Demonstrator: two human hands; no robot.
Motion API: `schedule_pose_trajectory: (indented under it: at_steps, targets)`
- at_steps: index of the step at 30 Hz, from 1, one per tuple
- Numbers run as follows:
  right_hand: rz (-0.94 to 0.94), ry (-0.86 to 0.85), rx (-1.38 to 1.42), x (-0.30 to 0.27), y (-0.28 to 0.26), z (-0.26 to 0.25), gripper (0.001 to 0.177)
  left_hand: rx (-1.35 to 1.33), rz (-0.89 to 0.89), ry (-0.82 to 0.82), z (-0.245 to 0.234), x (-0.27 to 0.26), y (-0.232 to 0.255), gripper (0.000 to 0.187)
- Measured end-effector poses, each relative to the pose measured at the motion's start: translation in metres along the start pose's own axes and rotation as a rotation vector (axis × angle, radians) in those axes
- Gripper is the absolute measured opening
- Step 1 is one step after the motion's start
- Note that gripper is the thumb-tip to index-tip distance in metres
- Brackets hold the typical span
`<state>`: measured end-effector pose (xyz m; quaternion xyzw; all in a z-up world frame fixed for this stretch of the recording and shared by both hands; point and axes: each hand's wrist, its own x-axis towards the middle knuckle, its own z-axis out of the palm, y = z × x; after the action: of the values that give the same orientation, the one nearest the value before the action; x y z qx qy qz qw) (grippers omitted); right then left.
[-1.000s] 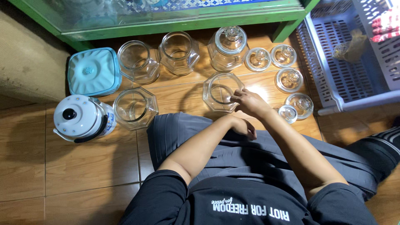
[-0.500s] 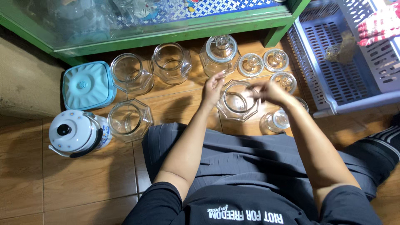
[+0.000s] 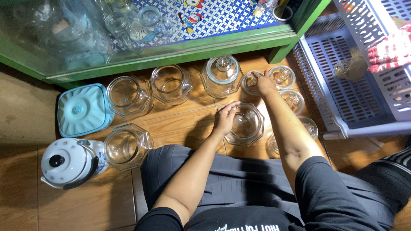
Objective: The person sits on the floor and assembles glass jars by picking up lids and screwing them onto matching jar bodies. The person handles several jars one at a time, aligning and tightening each lid before placing the assembled jar aside.
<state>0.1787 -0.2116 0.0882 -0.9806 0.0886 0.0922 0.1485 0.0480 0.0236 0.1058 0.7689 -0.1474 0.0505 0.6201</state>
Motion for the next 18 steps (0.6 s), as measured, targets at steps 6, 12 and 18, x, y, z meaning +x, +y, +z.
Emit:
schedule_pose_trajectory:
  at_steps: [6, 12, 18]
  targets:
    - [-0.072, 0.075, 0.061, 0.017, 0.016, 0.023, 0.075, -0.029, -0.031, -0.014, -0.002, 0.003, 0.007, 0.026]
    - [0.039, 0.181, 0.372, -0.026, 0.014, -0.014, 0.071, -0.139, -0.055, -0.044, 0.001, 0.005, 0.006, 0.031]
    - [-0.117, 0.488, 0.529, -0.137, -0.011, -0.087, 0.071, -0.23, -0.154, -0.104, 0.001, 0.001, -0.006, 0.046]
